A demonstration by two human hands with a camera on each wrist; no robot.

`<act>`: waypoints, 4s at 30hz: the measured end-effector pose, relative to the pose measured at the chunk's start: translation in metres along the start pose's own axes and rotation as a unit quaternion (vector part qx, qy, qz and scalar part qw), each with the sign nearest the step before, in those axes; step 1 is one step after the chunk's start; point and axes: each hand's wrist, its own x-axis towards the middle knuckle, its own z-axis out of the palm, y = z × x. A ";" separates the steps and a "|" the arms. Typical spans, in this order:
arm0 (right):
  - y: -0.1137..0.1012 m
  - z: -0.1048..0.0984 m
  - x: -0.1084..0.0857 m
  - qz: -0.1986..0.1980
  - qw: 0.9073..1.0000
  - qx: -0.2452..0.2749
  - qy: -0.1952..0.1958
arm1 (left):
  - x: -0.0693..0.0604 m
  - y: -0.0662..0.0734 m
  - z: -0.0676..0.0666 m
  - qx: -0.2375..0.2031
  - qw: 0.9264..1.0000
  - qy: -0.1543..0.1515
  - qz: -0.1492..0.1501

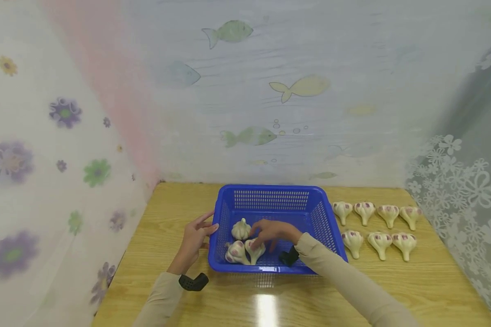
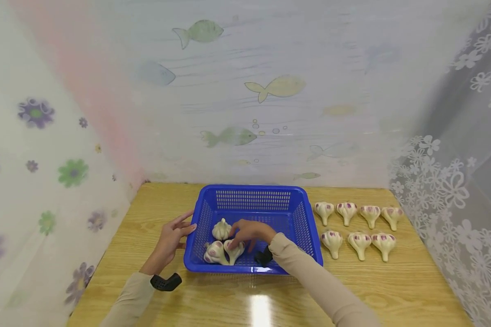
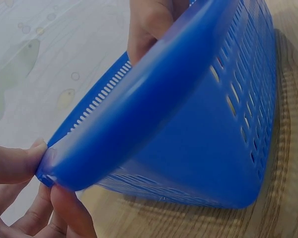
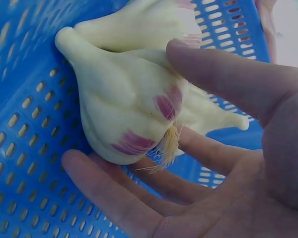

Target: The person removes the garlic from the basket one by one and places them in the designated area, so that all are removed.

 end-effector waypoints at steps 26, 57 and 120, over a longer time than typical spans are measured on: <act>0.009 -0.009 0.000 -0.040 0.999 0.008 0.005 | -0.003 0.001 -0.001 -0.003 1.000 -0.008 0.009; 0.024 -0.052 -0.054 -0.123 0.987 0.017 0.100 | -0.002 0.001 0.000 0.005 1.000 -0.007 -0.001; 0.069 -0.122 -0.204 -0.082 0.973 -0.006 0.214 | -0.002 0.001 0.000 0.016 1.000 0.005 -0.008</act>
